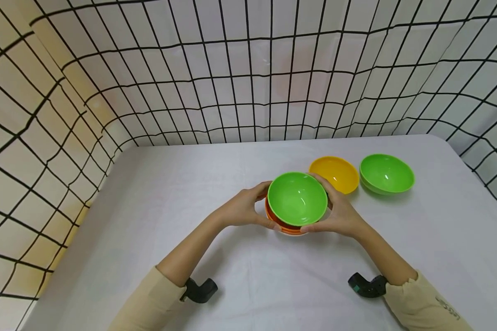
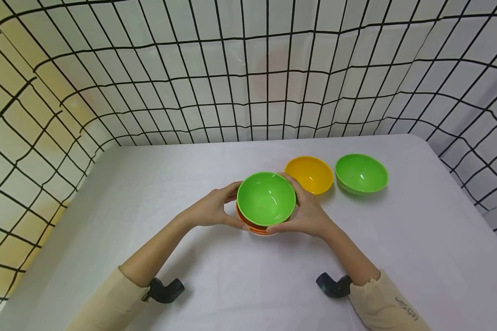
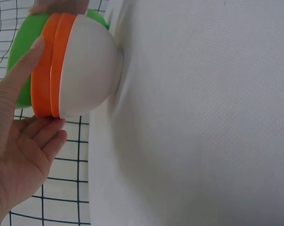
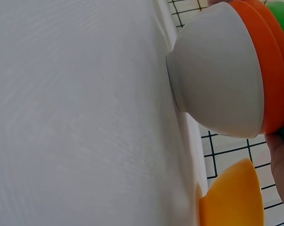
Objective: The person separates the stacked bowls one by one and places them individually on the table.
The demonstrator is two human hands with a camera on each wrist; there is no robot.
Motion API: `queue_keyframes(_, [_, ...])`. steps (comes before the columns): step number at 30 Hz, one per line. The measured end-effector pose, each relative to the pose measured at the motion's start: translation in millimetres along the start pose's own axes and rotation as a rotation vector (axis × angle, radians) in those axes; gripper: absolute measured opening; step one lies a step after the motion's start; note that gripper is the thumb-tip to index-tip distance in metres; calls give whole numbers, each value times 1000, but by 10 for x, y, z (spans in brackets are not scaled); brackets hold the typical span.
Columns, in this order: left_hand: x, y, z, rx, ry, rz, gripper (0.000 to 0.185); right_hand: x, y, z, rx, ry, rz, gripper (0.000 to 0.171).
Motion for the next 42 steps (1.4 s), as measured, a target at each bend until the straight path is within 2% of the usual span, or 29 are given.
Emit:
queue_keyframes(9, [6,-5,-6,7,4,-1,96,-10,-41,33,-3,5,-7,113])
queue_keyframes(15, [4,-4,-2,-4,-3,6,95,1,-151,105,3,-41,-43,112])
queue_keyframes(24, [-4,0,1,-12,-6,13,94,-12,-456,225,113,-112,-73,114])
queue_keyframes(38, [-11,-2,0,-11,-10,13,92,-168,-1069,333,166,-169,-177,111])
queue_keyframes(42, [-38,5,5,-9,-19,13,92,-228,-1182,294,161,-144,-196,109])
Point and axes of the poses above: each hand's wrist, its own x-axis towards the middle knuckle, its own y-axis out of the palm, z = x × y, the point moved 3 cm from there along x, towards the middle knuckle, and after that the axes turned 9 degrees about x, right-handed, at the moved point
